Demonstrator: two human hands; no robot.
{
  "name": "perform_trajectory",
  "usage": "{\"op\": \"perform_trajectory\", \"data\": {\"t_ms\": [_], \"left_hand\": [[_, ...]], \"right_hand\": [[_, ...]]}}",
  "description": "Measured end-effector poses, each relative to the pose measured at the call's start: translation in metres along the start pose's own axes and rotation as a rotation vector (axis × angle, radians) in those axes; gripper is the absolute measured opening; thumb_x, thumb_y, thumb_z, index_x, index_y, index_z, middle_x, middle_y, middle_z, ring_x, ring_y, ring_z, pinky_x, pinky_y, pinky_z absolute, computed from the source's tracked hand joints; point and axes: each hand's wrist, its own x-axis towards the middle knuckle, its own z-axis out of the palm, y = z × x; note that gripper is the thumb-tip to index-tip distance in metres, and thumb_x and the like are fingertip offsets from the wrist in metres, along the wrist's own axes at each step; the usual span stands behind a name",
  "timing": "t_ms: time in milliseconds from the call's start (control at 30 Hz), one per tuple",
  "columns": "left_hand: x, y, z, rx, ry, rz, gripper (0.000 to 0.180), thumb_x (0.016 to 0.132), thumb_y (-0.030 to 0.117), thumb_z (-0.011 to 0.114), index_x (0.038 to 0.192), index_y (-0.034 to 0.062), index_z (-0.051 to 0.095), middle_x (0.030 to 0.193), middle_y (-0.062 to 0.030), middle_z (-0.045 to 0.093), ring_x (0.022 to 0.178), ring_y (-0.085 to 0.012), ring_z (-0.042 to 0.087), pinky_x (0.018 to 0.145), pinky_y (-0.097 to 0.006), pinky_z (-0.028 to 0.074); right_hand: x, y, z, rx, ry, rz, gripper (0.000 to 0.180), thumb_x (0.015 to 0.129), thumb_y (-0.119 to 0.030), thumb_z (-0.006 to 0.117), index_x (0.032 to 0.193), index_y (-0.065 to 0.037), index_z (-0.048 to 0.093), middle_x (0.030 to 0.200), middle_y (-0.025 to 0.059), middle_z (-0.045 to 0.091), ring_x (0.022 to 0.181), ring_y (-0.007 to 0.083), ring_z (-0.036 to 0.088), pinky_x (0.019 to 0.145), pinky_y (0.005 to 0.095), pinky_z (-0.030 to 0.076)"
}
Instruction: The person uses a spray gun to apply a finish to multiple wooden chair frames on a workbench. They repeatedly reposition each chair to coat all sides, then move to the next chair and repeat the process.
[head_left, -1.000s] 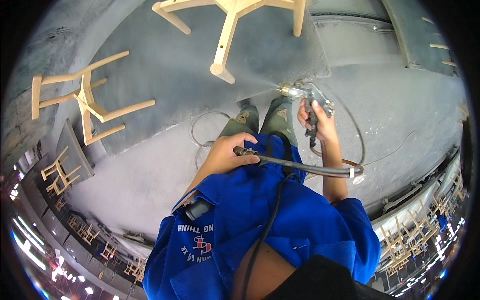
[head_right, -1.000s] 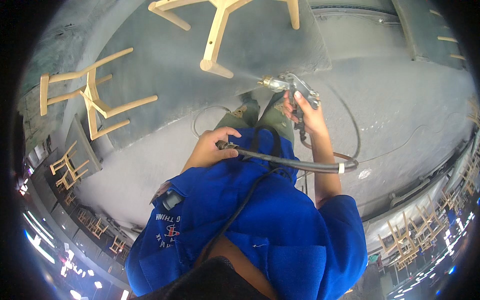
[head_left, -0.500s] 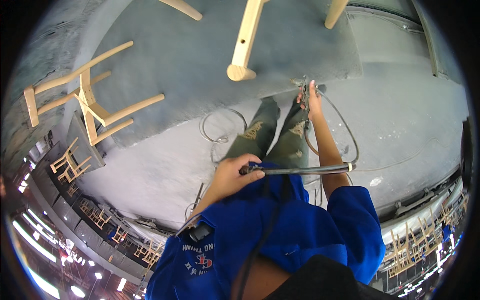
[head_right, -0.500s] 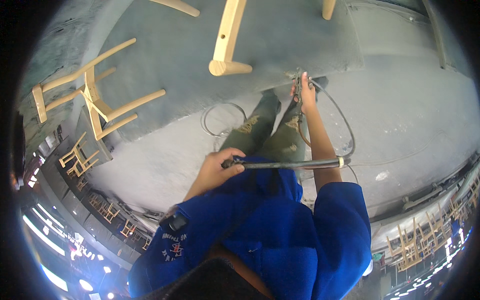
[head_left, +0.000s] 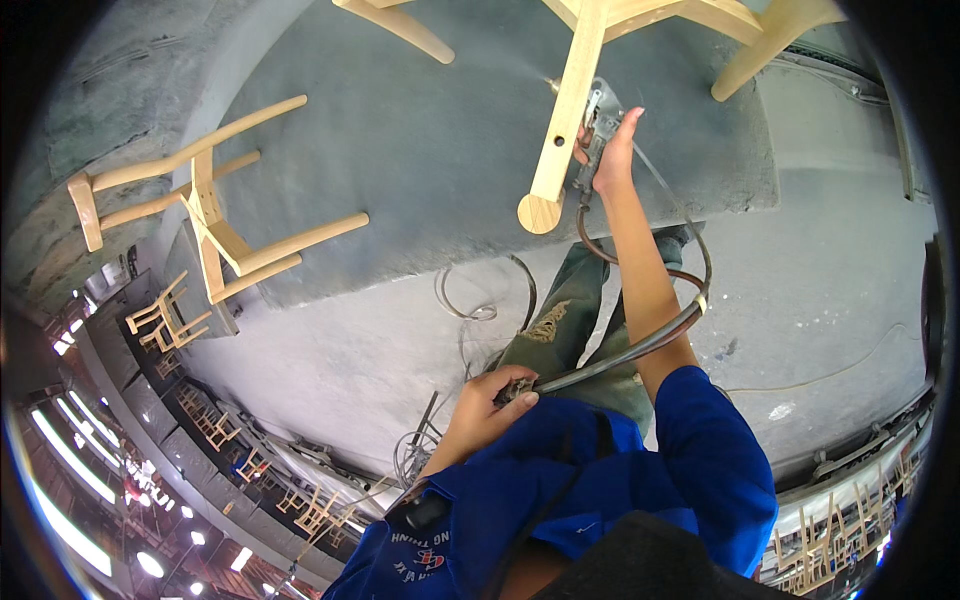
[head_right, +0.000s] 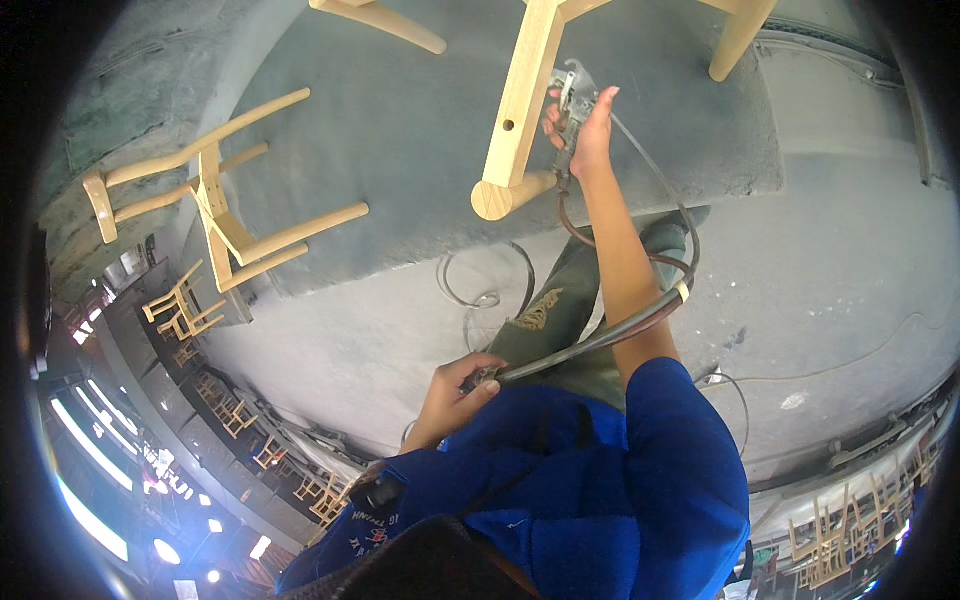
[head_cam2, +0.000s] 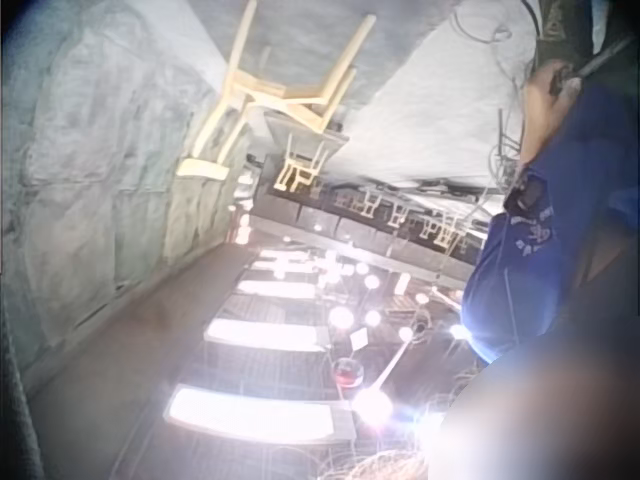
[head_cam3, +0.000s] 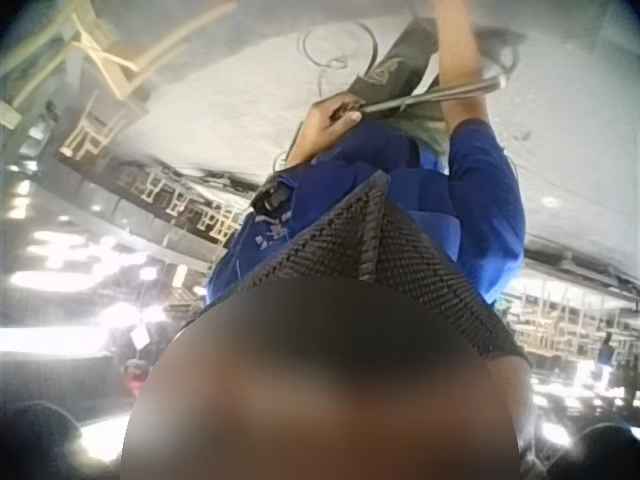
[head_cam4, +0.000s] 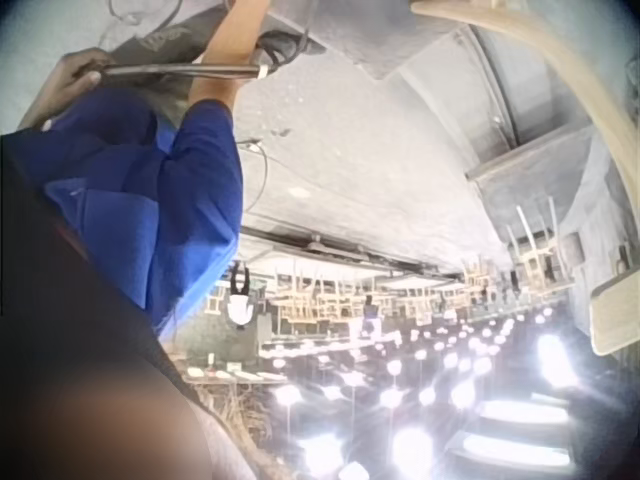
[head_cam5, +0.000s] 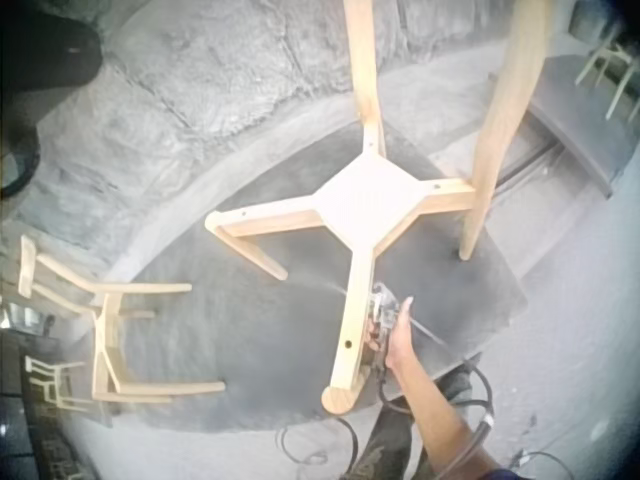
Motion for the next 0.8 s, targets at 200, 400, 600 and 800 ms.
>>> {"op": "perform_trajectory", "data": {"t_ms": [200,400,600,800], "left_hand": [[0.011,-0.018,-0.015,-0.098,-0.039,-0.045,0.031,0.094,0.026,0.070,0.113,0.0020,0.068,0.089,-0.0056,0.070,0.079,-0.0148,0.064,0.079,-0.030,0.051],[0.088,-0.008,-0.032,0.152,0.368,0.278,0.040,0.094,0.024,0.071,0.125,-0.0008,0.064,0.105,-0.0130,0.073,0.096,-0.0178,0.067,0.089,-0.033,0.052],[0.230,0.102,-0.051,-0.045,0.240,0.147,0.063,0.084,0.040,0.079,0.123,-0.0069,0.064,0.108,-0.0156,0.070,0.103,-0.0217,0.064,0.093,-0.036,0.049],[0.235,0.110,-0.029,-0.146,0.106,0.040,0.040,0.080,0.027,0.077,0.105,-0.0023,0.065,0.092,-0.0092,0.064,0.081,-0.0163,0.063,0.072,-0.033,0.051]], "right_hand": [[-0.041,-0.002,-0.049,-0.119,0.187,0.043,0.089,0.097,-0.080,0.023,0.108,0.000,0.061,0.068,0.0056,0.056,0.056,0.0183,0.058,0.042,0.0262,0.035],[-0.151,-0.041,-0.089,-0.268,0.296,0.046,0.092,0.096,-0.081,0.019,0.112,-0.002,0.061,0.072,0.0059,0.060,0.059,0.0168,0.058,0.045,0.0247,0.035],[-0.254,-0.065,-0.113,-0.479,0.300,-0.015,0.086,0.102,-0.071,0.018,0.121,0.001,0.061,0.086,0.0087,0.069,0.077,0.0159,0.067,0.050,0.0262,0.042],[-0.289,-0.072,-0.136,-0.444,0.435,0.042,0.082,0.105,-0.066,0.019,0.117,0.001,0.066,0.088,0.0078,0.072,0.077,0.0156,0.068,0.058,0.0274,0.046]]}}
